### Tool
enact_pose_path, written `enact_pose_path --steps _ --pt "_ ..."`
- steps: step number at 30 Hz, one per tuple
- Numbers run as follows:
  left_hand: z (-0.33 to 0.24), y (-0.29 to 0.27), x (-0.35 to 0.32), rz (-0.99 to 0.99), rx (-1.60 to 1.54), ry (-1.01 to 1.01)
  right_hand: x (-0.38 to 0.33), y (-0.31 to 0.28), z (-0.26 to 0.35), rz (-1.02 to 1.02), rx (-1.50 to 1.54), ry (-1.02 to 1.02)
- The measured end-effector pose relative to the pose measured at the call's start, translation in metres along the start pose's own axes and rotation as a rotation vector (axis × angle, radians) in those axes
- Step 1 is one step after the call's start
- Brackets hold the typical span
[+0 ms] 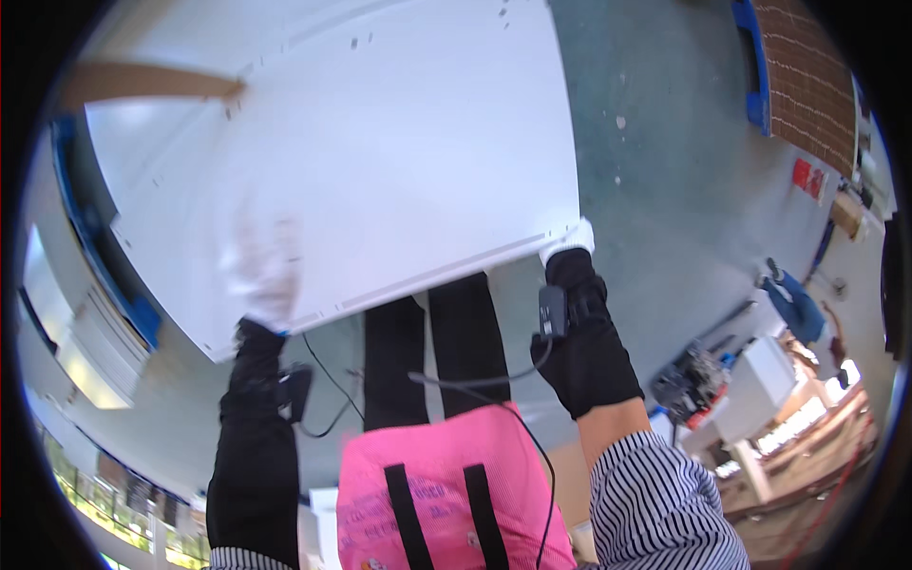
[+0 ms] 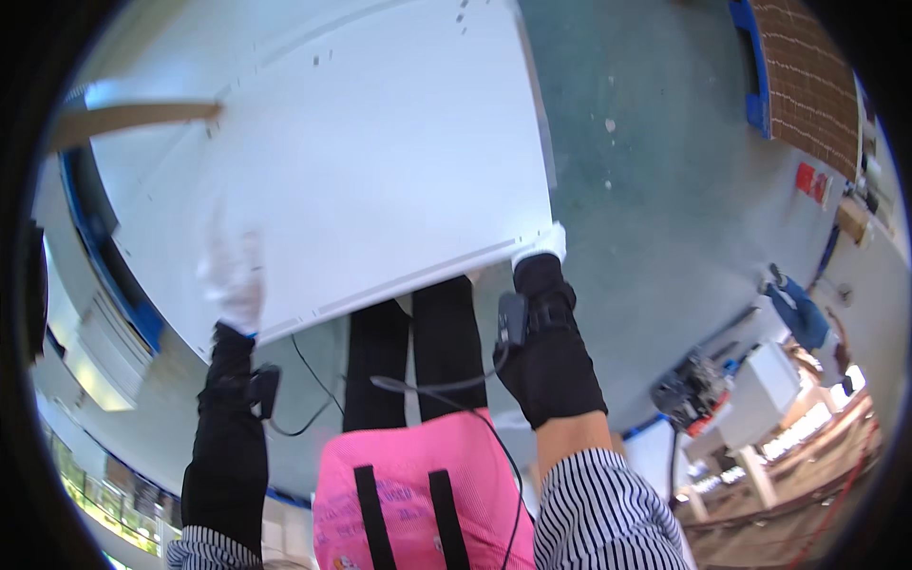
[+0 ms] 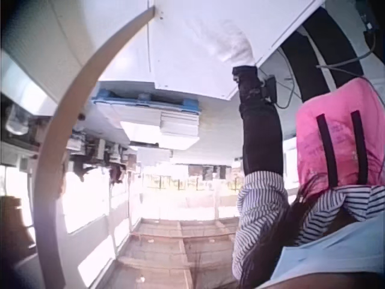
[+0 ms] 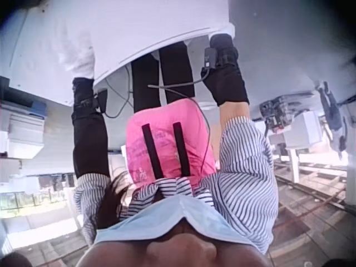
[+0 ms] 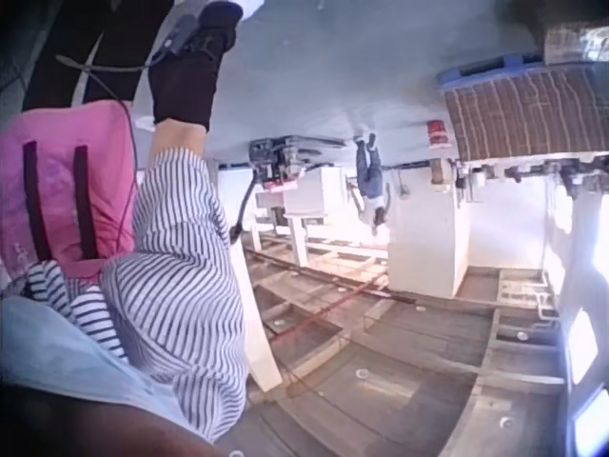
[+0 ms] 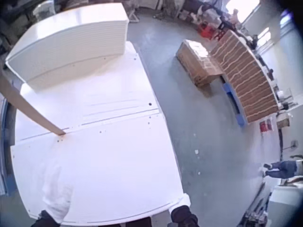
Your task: The worker moves white furniture panels between work surfaces, stacks them on a pallet, and cleans the surfaces with a cloth and a sponge.
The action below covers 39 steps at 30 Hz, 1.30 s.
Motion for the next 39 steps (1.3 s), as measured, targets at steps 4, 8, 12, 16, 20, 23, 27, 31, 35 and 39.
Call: enact_pose_path --steps 4,8,12,16,20,23,27,31,35,39 --pt "-0.055 0.084 0.113 0.153 0.030 0.296 -0.083 0.094 -0.054 -0.252 0.510 0.317" --pt "-0.064 0.169 0.177 0.243 0.221 0.414 -0.112 0.109 -0.050 -0.359 0.502 0.391" --pt "-0.076 0.237 0.183 0.735 0.370 0.209 -0.089 0.085 -0.052 -0.352 0.597 0.360" --pt "-0.064 0.244 0.170 0.641 0.247 0.197 -0.089 0.095 -0.057 -0.298 0.744 0.400" --pt "-0.060 0.245 0.173 0.660 0.231 -0.003 -0.090 0.103 -0.053 -0.414 0.628 0.407" --pt "-0.077 0.253 0.165 0.686 0.238 -0.085 -0.090 0.099 -0.054 -0.525 0.663 0.409" --pt "-0.055 0.250 0.182 0.650 0.250 -0.051 -0.099 0.110 -0.058 -0.581 0.628 0.468" --pt "-0.076 0.267 0.165 0.725 0.299 -0.194 -0.096 0.104 -0.038 -0.617 0.551 0.391" --pt "-0.070 0.266 0.171 0.784 0.270 -0.181 -0.108 0.101 -0.028 -0.543 0.505 0.353" --pt "-0.085 0.274 0.160 0.827 0.250 -0.251 -0.108 0.085 -0.027 -0.432 -0.097 -0.024"
Point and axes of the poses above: each hand's wrist, its own x-axis towards the middle knuckle, its own y-axis out of the palm, z = x × y, the point moved 3 cm from there along x, towards the middle knuckle, and after that the axes turned 15 degrees about -z, right-handed, at the moved point
